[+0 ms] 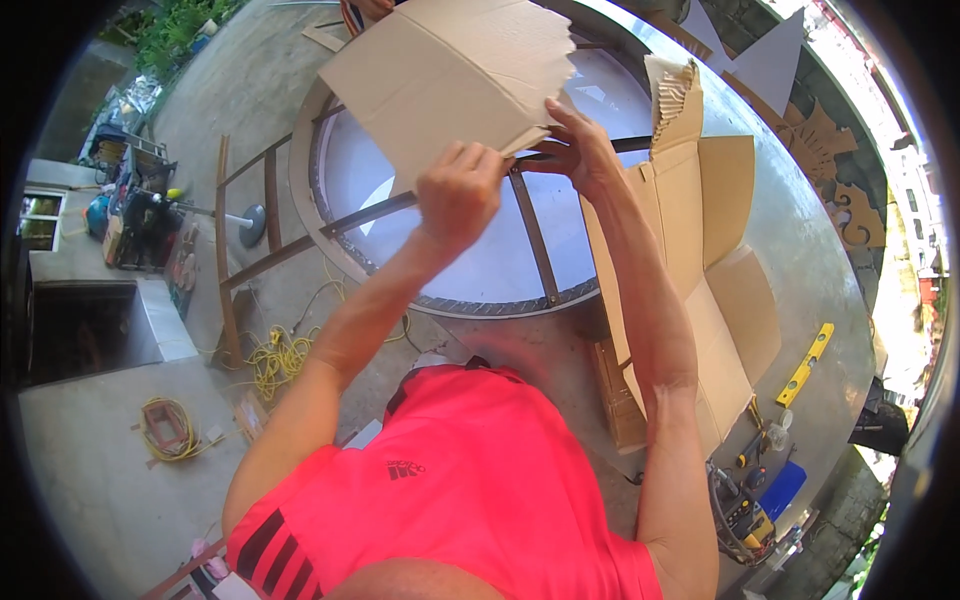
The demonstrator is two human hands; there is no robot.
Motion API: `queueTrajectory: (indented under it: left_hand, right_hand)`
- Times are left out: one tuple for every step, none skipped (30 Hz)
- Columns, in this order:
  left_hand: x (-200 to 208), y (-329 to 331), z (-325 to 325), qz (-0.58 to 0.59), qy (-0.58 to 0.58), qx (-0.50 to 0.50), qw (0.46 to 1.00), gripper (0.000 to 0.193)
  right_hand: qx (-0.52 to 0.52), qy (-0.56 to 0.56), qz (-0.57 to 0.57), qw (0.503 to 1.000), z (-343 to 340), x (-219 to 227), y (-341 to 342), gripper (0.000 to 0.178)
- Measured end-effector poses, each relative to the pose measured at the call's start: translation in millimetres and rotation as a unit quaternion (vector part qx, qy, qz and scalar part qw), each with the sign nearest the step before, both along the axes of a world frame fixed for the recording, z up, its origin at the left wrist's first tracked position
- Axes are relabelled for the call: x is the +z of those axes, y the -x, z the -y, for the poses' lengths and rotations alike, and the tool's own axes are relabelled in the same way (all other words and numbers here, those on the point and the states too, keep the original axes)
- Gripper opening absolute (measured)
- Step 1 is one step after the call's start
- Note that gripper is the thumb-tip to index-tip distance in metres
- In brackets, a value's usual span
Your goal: Assembling a circular metal and wood sign frame by hammering nails and fitting cardboard backing.
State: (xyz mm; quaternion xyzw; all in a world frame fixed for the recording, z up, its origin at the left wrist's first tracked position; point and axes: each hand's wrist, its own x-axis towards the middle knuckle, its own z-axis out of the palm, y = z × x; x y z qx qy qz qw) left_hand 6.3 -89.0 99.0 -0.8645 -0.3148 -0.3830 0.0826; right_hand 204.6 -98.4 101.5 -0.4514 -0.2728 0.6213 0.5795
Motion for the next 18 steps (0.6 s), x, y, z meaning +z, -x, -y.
queueTrajectory:
  left_hand:
    - [-1.6,-10.5,4.7,0.023,0.018,-0.004,1.000,0.006]
    - [-1.0,-22.5,6.2,0.036,0.042,-0.008,0.998,0.004]
    - [0.2,-34.0,7.5,0.044,0.037,-0.005,0.998,0.004]
    - [2.5,-45.4,8.2,0.052,0.063,-0.024,0.996,0.009]
    - [4.8,-52.4,7.8,0.036,0.110,-0.042,0.992,0.015]
    - [6.7,-56.0,4.9,0.063,0.089,-0.048,0.993,0.015]
    - [8.2,-59.1,1.2,0.116,0.159,-0.110,0.974,0.014]
    - [8.6,-60.2,-1.7,0.179,0.215,-0.174,0.944,0.015]
    - [8.3,-57.0,-11.7,0.168,0.229,-0.173,0.943,0.015]
    - [4.9,-49.4,-25.7,0.212,0.231,-0.153,0.937,0.017]
    - [-0.3,-41.7,-41.5,0.264,0.225,-0.134,0.928,0.020]
    - [-6.6,-33.5,-62.4,0.278,0.328,-0.114,0.896,0.020]
    - [-15.2,-24.1,-84.0,0.295,0.425,-0.090,0.851,0.020]
    - [-24.8,-14.3,-106.4,0.322,0.506,-0.072,0.797,0.021]
    - [-35.9,-5.6,-127.0,0.345,0.585,-0.053,0.732,0.023]
    - [-48.2,0.0,-144.5,0.342,0.592,-0.049,0.728,0.023]
    - [-60.2,2.7,-159.8,0.323,0.604,-0.037,0.728,0.027]
    - [-71.8,0.6,-173.2,0.304,0.617,-0.023,0.726,0.033]
  right_hand:
    - [-0.010,-0.014,-0.090,0.996,0.0,-5.3,3.8,0.063]
    - [0.008,-0.018,-0.091,0.996,-0.6,-8.9,3.7,0.050]
    - [-0.030,-0.048,-0.038,0.998,1.2,-12.7,1.9,0.042]
    - [-0.089,-0.027,0.019,0.995,-4.8,-14.7,-0.8,0.041]
    - [-0.131,-0.038,0.060,0.989,-8.4,-14.2,-8.5,0.041]
    - [-0.137,-0.039,0.074,0.987,-9.2,-8.8,-25.8,0.043]
    - [-0.162,-0.013,0.093,0.982,-7.5,-2.0,-45.3,0.046]
    - [-0.147,-0.032,0.107,0.983,-4.3,10.1,-71.7,0.046]
    - [-0.172,-0.007,0.132,0.976,-2.2,27.2,-103.1,0.047]
    - [-0.175,-0.010,0.169,0.970,2.4,45.5,-136.3,0.048]
    - [-0.151,-0.038,0.229,0.961,11.0,65.1,-171.0,0.049]
    - [-0.191,0.000,0.302,0.934,13.6,85.7,-205.4,0.050]
    - [-0.190,0.004,0.384,0.903,20.6,107.0,-239.2,0.051]
    - [-0.199,0.029,0.379,0.903,22.7,125.7,-269.5,0.054]
    - [-0.175,0.043,0.388,0.904,26.7,144.3,-297.7,0.055]
    - [-0.127,0.038,0.394,0.909,30.8,163.1,-324.4,0.055]
    - [-0.091,0.069,0.439,0.891,31.7,182.7,-349.8,0.059]
    - [-0.070,0.109,0.463,0.877,32.1,200.7,-373.2,0.063]
